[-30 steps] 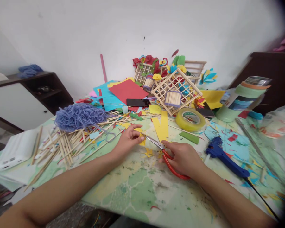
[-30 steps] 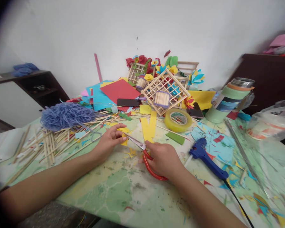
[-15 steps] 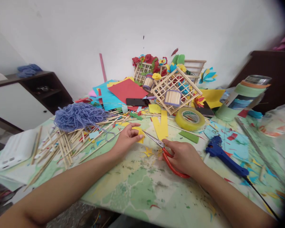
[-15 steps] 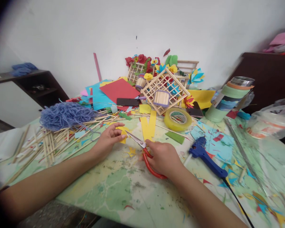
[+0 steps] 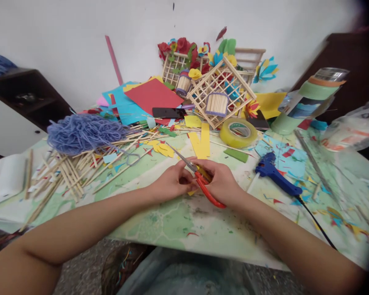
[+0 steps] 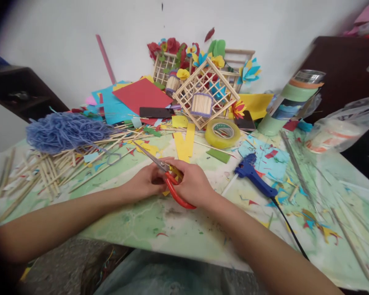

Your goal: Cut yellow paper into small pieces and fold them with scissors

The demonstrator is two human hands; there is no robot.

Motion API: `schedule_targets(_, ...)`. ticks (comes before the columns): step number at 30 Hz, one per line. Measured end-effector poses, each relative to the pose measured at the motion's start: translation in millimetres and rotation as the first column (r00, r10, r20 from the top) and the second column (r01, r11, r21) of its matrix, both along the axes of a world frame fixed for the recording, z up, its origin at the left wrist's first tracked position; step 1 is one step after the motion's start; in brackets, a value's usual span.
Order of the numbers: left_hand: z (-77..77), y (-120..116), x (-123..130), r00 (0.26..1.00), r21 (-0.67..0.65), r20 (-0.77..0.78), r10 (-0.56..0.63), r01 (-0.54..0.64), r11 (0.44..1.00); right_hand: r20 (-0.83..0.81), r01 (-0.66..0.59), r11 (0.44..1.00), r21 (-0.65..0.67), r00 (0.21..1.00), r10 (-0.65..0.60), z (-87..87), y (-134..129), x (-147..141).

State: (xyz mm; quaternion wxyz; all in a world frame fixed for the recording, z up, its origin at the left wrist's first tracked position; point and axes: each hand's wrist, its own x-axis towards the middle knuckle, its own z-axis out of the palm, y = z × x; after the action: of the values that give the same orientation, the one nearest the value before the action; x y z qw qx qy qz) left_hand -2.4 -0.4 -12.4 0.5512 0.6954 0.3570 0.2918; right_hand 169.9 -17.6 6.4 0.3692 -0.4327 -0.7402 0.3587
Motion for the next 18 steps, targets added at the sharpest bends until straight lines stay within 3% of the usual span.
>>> schedule_targets(5,3.6,-1,-4,1.0,-0.021,0.014,0.028,-0.027,0.999,0.045,0.056,0.998,-0.021,0.998,-0.055,-1.5,-1,3)
schedule_targets(10,9.4,4,-10,0.985,0.007,0.066,0.161,-0.161,0.987,0.095,0.083,0.997,0.005,0.992,-0.083,-1.0,-2,3)
schedule_targets(15,12.3,6,-9,0.953,-0.111,0.187,0.237,-0.219,0.969,0.317,0.086,0.986,0.14,0.94,-0.127,0.2,-4,6)
schedule_targets(18,13.4,10,-11,0.917,-0.169,0.255,0.306,-0.269,0.948,0.445,0.131,0.955,0.266,0.863,-0.242,3.2,1,17)
